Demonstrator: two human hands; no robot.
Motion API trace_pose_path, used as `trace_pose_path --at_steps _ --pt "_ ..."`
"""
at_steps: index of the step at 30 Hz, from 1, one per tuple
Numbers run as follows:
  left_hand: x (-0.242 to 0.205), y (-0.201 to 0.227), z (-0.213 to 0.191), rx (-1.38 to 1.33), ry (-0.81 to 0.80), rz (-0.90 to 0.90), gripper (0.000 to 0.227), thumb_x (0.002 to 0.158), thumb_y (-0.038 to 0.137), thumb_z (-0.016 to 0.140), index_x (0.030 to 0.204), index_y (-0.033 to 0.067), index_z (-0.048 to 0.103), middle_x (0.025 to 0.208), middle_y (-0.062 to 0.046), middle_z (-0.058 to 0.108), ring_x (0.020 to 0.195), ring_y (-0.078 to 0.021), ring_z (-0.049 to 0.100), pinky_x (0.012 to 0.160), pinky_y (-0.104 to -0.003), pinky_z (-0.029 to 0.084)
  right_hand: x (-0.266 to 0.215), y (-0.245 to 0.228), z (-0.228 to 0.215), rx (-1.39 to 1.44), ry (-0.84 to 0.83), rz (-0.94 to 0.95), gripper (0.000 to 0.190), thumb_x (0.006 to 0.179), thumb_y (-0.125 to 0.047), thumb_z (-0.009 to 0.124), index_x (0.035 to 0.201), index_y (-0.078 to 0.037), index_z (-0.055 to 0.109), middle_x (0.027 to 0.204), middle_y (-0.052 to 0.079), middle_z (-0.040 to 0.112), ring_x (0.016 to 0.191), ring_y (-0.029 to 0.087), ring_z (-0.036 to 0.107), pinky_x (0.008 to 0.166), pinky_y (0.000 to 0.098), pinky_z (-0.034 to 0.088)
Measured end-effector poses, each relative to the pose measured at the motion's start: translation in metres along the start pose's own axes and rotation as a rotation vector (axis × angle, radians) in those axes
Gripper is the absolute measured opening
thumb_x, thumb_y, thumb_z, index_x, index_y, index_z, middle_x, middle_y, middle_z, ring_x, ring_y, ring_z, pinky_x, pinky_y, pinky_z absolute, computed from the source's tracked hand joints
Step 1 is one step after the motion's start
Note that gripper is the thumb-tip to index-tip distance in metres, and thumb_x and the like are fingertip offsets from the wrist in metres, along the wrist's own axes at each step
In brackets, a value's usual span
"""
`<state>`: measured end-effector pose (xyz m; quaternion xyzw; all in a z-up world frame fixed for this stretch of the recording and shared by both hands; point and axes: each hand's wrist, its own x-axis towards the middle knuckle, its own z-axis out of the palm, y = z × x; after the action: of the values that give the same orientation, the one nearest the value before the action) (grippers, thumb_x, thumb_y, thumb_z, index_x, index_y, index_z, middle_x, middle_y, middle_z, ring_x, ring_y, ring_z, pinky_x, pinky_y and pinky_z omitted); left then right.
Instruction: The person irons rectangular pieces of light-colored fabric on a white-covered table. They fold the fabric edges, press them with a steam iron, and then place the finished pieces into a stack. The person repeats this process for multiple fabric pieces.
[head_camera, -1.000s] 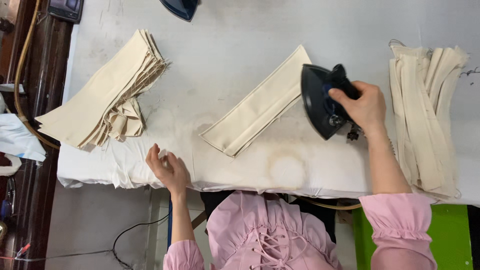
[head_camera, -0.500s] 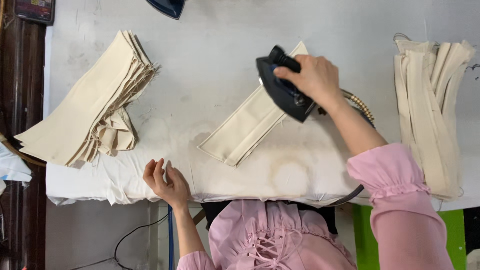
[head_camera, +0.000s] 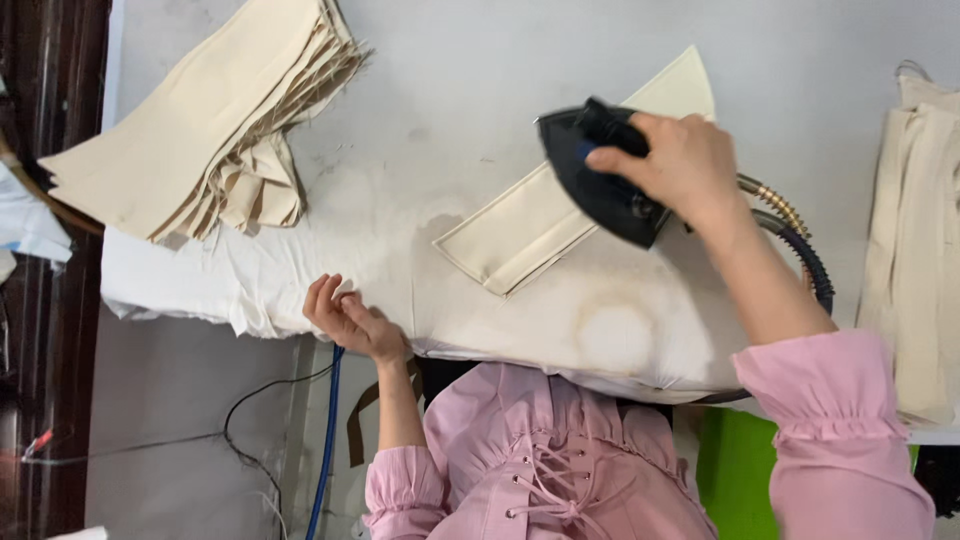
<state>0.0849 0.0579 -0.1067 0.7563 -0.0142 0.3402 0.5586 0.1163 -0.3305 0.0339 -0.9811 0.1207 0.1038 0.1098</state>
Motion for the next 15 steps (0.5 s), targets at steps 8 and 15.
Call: trace_pose_path --at_steps 8,15 --pt "0.016 0.017 -0.021 -0.243 0.200 -0.146 0.023 0.103 0.003 0.038 0.124 0.0052 0.047 0.124 -0.006 0.047 0.103 -0.0148 0.055 0.074 -0.020 0.047 -0.059 -0.132 0.020 0.126 -0.204 -0.394 0.067 0.076 -0.079 0.056 0.088 -0.014 0.064 0.070 0.025 0.067 0.077 0.048 0.069 0.070 0.0545 0.054" --pt "0.014 0.049 -0.012 -0.211 0.186 -0.149 0.023 0.100 -0.001 0.045 0.121 0.0083 0.049 0.122 -0.003 0.049 0.103 -0.0136 0.055 0.073 -0.019 0.045 -0.052 -0.130 0.016 0.132 -0.209 -0.296 0.072 0.077 -0.082 0.050 0.093 -0.014 0.068 0.076 0.025 0.069 0.083 0.049 0.069 0.072 0.0569 0.053"
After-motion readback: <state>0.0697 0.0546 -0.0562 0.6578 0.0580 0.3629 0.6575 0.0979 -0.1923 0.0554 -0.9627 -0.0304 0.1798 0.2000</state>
